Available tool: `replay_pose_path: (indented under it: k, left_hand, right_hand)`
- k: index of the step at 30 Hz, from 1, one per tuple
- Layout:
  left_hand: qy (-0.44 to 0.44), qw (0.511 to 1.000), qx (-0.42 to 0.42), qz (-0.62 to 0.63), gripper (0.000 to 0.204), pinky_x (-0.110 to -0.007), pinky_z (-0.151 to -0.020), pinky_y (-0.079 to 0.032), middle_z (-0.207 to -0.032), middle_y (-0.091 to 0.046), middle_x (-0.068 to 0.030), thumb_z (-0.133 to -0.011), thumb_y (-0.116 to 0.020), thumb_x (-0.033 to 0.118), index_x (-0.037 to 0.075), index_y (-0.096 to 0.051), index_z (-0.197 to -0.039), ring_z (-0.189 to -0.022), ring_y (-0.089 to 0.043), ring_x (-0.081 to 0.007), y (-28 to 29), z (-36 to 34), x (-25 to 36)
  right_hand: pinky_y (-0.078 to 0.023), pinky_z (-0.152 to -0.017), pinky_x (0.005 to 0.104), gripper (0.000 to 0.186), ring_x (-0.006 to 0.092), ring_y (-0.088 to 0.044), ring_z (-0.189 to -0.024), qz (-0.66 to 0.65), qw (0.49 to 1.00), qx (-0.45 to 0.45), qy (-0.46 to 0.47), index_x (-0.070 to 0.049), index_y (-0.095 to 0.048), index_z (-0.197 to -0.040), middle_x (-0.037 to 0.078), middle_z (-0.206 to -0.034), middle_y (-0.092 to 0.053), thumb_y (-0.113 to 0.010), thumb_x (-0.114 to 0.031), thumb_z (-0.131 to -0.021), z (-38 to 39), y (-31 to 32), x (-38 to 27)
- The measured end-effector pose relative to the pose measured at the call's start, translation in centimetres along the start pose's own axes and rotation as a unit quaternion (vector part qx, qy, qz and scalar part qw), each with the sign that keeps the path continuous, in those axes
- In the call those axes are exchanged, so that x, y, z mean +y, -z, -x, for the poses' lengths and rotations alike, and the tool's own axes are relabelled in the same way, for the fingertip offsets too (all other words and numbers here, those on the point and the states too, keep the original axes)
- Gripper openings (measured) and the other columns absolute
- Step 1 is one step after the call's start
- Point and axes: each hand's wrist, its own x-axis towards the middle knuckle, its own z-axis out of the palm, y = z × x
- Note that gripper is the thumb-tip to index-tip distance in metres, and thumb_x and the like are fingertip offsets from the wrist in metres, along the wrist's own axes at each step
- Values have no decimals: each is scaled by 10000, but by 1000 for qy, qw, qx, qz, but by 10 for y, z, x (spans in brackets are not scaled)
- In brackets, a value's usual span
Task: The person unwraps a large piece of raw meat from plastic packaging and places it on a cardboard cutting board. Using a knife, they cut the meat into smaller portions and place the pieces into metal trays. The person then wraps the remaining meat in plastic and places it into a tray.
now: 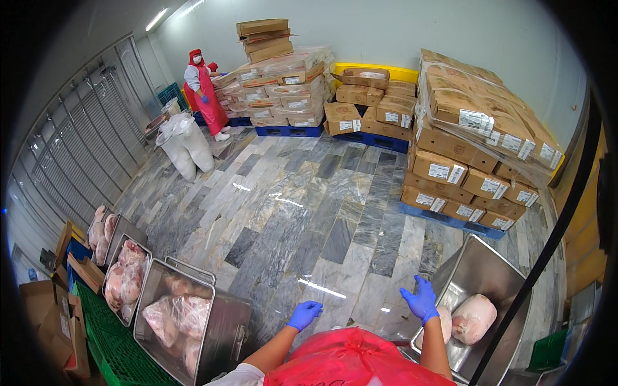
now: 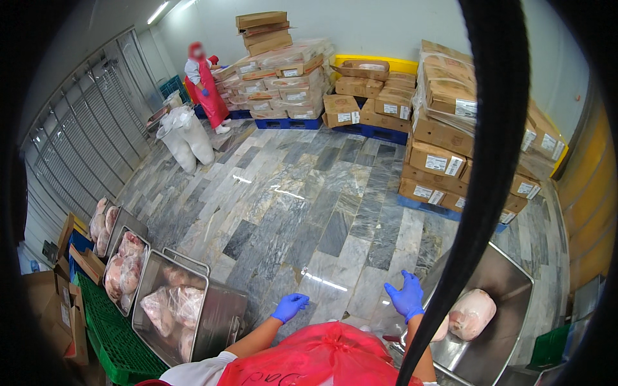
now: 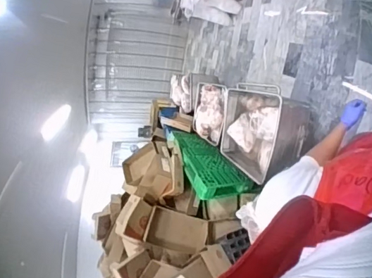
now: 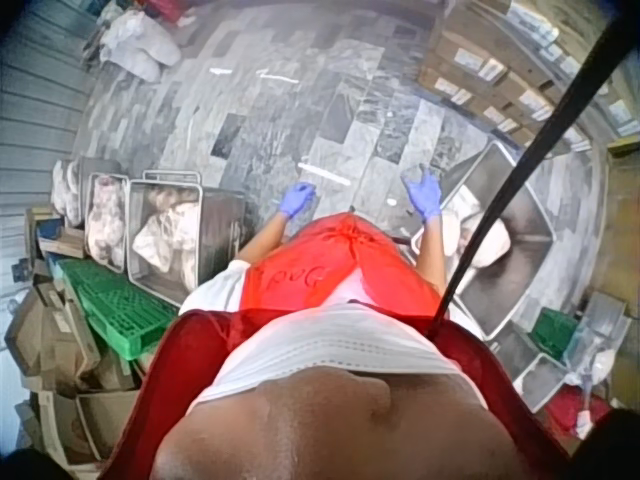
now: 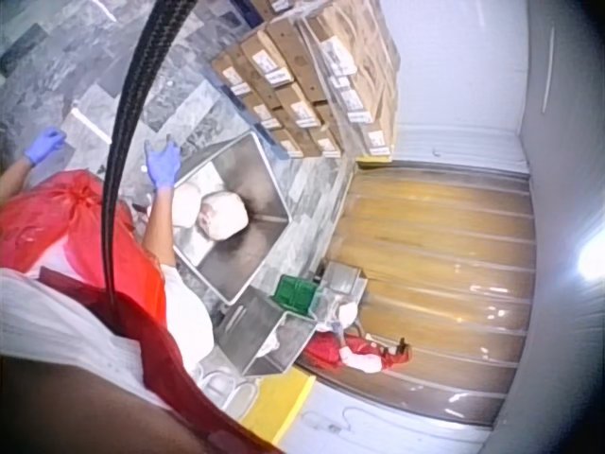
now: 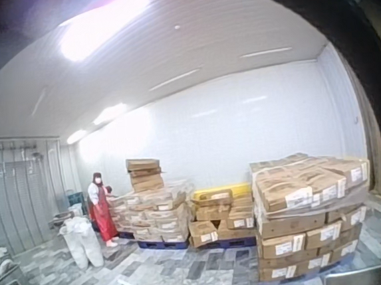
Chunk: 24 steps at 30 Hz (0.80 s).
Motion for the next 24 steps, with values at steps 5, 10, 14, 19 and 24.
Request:
replay_pose_path:
  k: [5, 10, 14, 19, 24]
  left_hand:
    - [2, 1000, 2, -20, 264, -281, -732, -528, -924, -686, -114, -908, -620, 207, -35, -652, -1009, -848, -660, -161, 2, 7, -3]
    - [15, 1000, -4, -5, 261, -277, -734, -526, -946, -686, -113, -911, -615, 201, -30, -649, -1027, -844, -661, -161, -5, 1, 9]
    - [26, 999, -30, -31, 252, -277, -727, -526, -970, -683, -118, -912, -612, 192, -21, -647, -1041, -836, -661, -165, -8, -14, 1]
    - [42, 994, -84, -62, 238, -285, -714, -531, -978, -683, -125, -919, -601, 180, -16, -649, -1045, -836, -664, -177, -23, -32, -1]
    - [3, 982, -153, -107, 236, -292, -713, -533, -965, -685, -127, -928, -588, 171, -21, -648, -1050, -833, -662, -175, -56, -61, 20]
  right_hand:
    - [-361, -1031, 446, 763, 396, -437, -1238, 2, 1000, -11, 1, 10, -460, -1311, 269, -1310, -465, -704, -469, -769, -4, 1, -7]
    - [-365, -1027, 445, 764, 389, -441, -1237, -1, 1000, -7, 5, 1, -462, -1314, 265, -1313, -466, -699, -478, -768, -7, 5, 0]
    - [-365, -1028, 451, 771, 385, -443, -1239, 20, 1000, 15, -5, -18, -465, -1323, 258, -1325, -462, -675, -515, -773, -7, 11, 4]
    - [-364, -1029, 455, 791, 388, -447, -1236, 12, 997, 58, -59, -31, -459, -1333, 254, -1333, -458, -661, -547, -768, 15, 28, 22]
    - [-392, -997, 455, 808, 385, -484, -1192, 50, 984, 88, -144, -25, -465, -1324, 252, -1294, -488, -663, -563, -755, 60, 53, 53]
